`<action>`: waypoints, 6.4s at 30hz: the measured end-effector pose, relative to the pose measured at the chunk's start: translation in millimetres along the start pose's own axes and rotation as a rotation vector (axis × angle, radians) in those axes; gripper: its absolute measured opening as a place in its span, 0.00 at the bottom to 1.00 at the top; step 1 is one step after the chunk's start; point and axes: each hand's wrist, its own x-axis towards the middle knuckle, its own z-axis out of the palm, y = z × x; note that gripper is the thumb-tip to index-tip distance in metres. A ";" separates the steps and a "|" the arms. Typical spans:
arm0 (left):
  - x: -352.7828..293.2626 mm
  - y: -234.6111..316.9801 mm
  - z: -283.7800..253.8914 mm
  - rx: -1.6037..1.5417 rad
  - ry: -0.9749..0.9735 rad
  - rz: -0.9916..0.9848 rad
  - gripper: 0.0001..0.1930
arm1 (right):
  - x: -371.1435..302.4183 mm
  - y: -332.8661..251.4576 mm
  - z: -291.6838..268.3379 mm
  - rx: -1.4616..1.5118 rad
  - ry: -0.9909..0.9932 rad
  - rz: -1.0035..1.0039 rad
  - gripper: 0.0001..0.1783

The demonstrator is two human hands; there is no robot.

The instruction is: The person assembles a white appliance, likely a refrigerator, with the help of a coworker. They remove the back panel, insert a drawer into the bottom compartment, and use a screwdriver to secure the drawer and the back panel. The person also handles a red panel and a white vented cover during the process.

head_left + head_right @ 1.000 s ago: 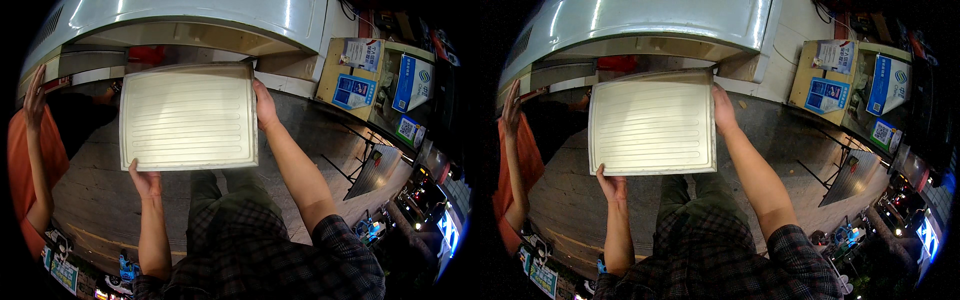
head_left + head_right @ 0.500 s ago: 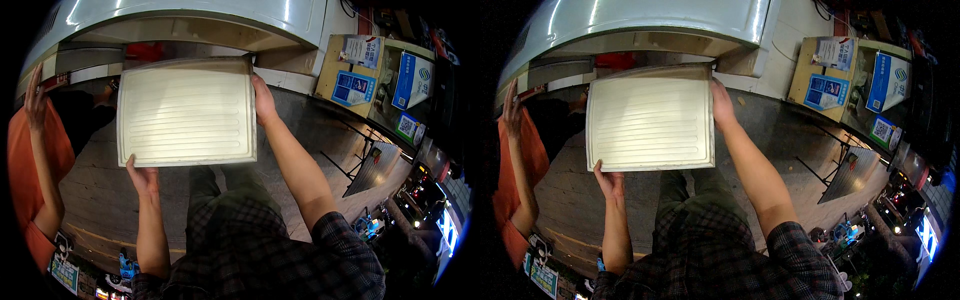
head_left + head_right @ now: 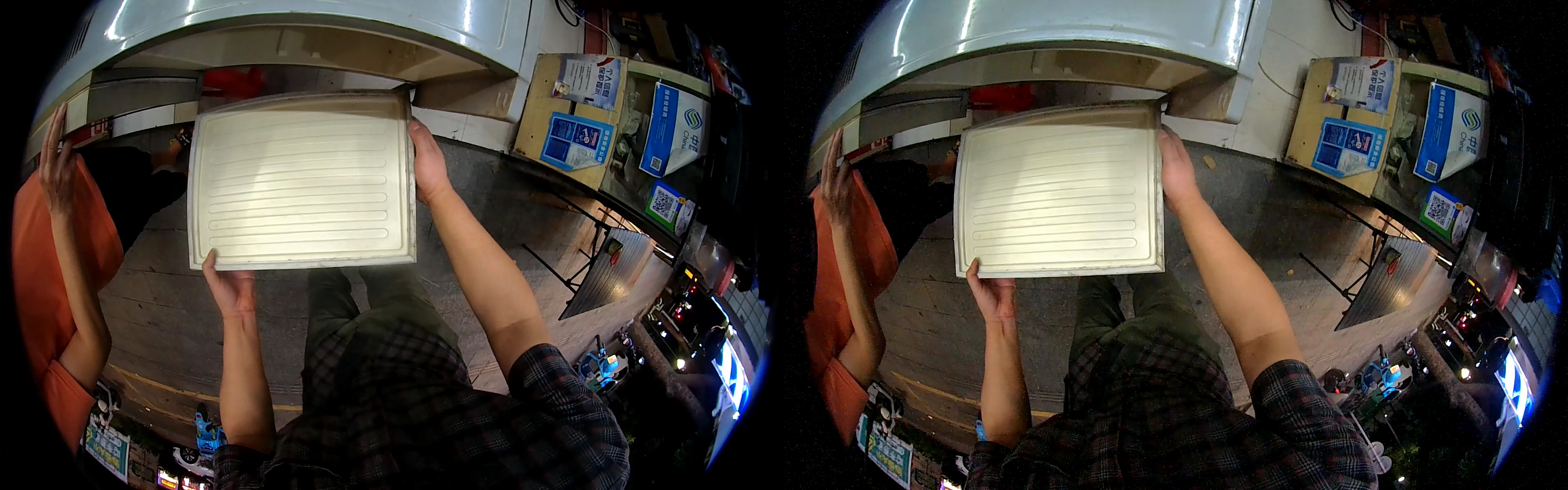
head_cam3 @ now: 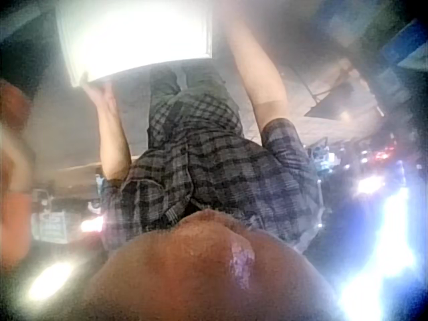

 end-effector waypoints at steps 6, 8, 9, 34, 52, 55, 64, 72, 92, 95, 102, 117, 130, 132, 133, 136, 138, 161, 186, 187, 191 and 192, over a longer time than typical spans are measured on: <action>7.2 5.8 -2.8 -0.013 -0.004 -0.029 0.33 | 17.9 8.5 -18.4 -0.121 0.182 -0.031 0.31; 8.6 8.1 -6.0 -0.007 0.004 -0.022 0.33 | 18.1 2.8 -18.1 -0.173 0.218 -0.088 0.31; 8.3 10.6 -1.8 -0.006 -0.004 -0.020 0.32 | 22.4 -2.0 -20.6 -0.153 0.177 -0.108 0.31; -5.1 21.8 21.4 -0.042 -0.028 -0.061 0.31 | 33.3 -33.7 -2.1 -0.315 -0.001 -0.020 0.37; 3.7 29.8 30.7 -0.139 -0.027 -0.003 0.27 | 42.0 -37.9 -1.1 -0.658 0.115 -0.144 0.34; -1.3 38.8 36.2 -0.111 -0.022 -0.083 0.27 | 63.1 -33.4 -30.5 -0.787 0.096 -0.210 0.33; 7.8 17.5 21.3 -0.168 -0.080 -0.010 0.24 | 64.0 -41.7 -26.2 -0.685 0.135 -0.172 0.34; 9.0 20.2 19.9 -0.073 -0.045 -0.019 0.24 | 75.2 -46.5 -43.9 -0.618 0.096 -0.027 0.33; 9.3 14.2 17.8 -0.074 -0.010 -0.107 0.29 | 57.5 -59.9 -0.3 -0.933 0.196 -0.372 0.39; 10.7 15.6 21.3 -0.067 -0.047 -0.109 0.26 | 75.2 -55.1 -23.5 -1.049 0.217 -0.476 0.31; 10.5 16.7 28.3 0.029 -0.036 -0.060 0.35 | 88.3 -52.0 -34.6 -0.967 0.138 -0.471 0.27; 11.6 12.2 22.0 0.023 0.001 -0.119 0.35 | 81.3 -48.1 -10.5 -0.642 0.245 -0.346 0.34; 10.5 17.0 33.8 0.077 -0.004 -0.057 0.33 | 84.3 -50.5 -14.5 -0.993 0.239 -0.535 0.26; 10.9 15.4 34.5 0.088 -0.001 -0.054 0.33 | 90.3 -44.4 -20.5 -0.877 0.228 -0.544 0.27; 11.6 14.2 33.2 0.094 -0.002 -0.056 0.34 | 91.5 -44.0 -22.0 -0.862 0.220 -0.546 0.27; 12.6 11.9 30.6 0.100 -0.012 -0.067 0.34 | 103.1 -40.3 -38.5 -0.918 0.175 -0.590 0.29; 13.9 11.6 30.3 0.096 -0.021 -0.072 0.35 | 119.2 -32.3 -60.7 -1.014 0.141 -0.635 0.29; 16.1 9.9 29.2 0.047 0.008 -0.095 0.32 | 98.6 -34.4 -78.4 0.279 -0.228 -0.116 0.25; 10.5 14.1 43.5 0.182 0.082 -0.026 0.36 | 127.6 -114.0 -14.2 -2.101 0.064 -0.456 0.27; 10.5 14.4 45.6 0.182 0.079 -0.028 0.36 | 141.0 -104.3 -27.5 -1.881 0.031 -0.488 0.25; 11.8 14.3 47.0 0.189 0.082 -0.032 0.36 | 157.8 -85.2 -45.8 -1.717 0.035 -0.501 0.22; 11.8 13.8 44.9 0.188 0.091 -0.028 0.36 | 150.0 -91.3 -35.1 -1.833 0.043 -0.472 0.23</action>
